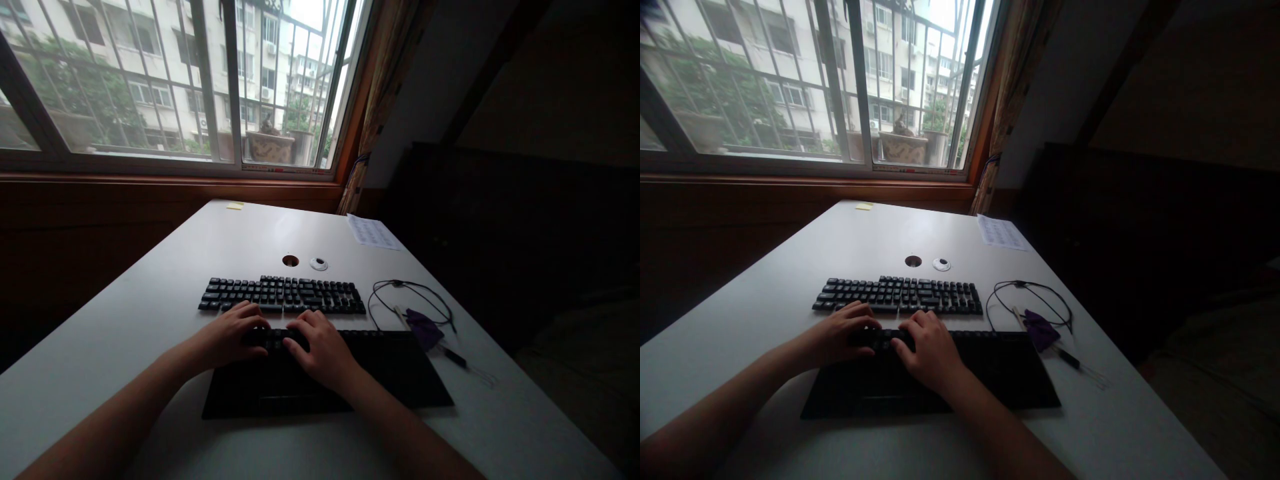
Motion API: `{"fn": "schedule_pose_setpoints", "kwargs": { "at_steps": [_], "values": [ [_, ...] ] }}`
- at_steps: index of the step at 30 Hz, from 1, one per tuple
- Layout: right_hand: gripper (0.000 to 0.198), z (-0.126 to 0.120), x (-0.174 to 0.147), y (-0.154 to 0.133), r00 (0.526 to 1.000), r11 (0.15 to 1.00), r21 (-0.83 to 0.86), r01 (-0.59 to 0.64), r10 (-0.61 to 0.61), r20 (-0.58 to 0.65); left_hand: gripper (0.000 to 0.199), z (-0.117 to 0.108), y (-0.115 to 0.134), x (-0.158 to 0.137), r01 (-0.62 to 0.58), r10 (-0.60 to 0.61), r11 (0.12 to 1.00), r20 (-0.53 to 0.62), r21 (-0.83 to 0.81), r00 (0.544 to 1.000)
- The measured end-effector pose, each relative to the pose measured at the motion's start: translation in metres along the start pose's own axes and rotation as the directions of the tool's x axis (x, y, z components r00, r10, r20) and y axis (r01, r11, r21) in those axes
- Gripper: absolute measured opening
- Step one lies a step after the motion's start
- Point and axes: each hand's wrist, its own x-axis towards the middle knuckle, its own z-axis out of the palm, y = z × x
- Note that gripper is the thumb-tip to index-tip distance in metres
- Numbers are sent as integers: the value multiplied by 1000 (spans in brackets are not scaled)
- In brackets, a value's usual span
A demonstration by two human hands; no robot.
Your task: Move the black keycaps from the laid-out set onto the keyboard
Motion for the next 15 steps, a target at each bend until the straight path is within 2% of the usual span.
{"fn": "schedule_pose_setpoints", "kwargs": {
  "at_steps": [8,15],
  "values": [
    [26,3,-5,-3,999,997,-61,-40,38,-32,28,-2,6,2,26,-25,1000,20,-5,999],
    [30,2,-7,-5,998,997,-45,-63,62,-10,26,-2,8,3,35,-35,999,24,-24,999]
  ]
}}
